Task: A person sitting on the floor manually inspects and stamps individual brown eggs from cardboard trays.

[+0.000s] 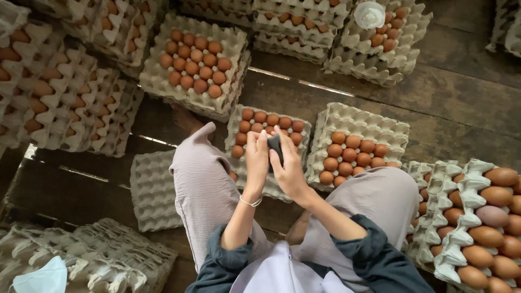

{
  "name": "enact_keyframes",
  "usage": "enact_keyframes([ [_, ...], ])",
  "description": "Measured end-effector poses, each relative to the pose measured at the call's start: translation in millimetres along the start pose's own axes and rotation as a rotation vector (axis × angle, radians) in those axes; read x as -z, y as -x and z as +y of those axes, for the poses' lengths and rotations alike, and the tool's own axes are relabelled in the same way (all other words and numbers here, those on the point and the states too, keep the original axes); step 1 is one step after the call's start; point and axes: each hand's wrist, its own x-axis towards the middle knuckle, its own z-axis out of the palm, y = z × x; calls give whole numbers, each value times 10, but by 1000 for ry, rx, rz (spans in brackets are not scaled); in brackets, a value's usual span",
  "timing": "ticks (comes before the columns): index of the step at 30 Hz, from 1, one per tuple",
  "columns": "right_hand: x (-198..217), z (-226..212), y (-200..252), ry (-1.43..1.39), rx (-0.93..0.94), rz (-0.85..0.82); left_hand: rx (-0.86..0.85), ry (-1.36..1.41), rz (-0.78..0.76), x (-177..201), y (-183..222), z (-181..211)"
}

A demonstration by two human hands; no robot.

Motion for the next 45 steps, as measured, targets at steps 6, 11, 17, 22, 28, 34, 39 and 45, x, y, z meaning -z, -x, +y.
enact_keyframes([
  [6,144,-71,-112,38,106,44,88,-161,-150,-10,123,136],
  [11,116,148,-163,-160,-82,8,-6,-178,-151,0,209,226],
  [17,96,189,-177,-400,-387,-15,20,-104,-79,-131,72,-88],
  [22,93,33,-121,-179,-301,-24,-73,12,24,-112,-16,-170],
  [28,111,70,-130,39,122,65,-36,-79,-118,-5,175,117],
  [34,192,186,-202,-104,137,78,-91,-144,-204,-20,216,118],
  [39,169,164,-199,-353,-280,-18,54,-159,-185,-46,204,156],
  [45,111,48,-161,-362,-380,-40,-57,23,2,-87,121,12],
])
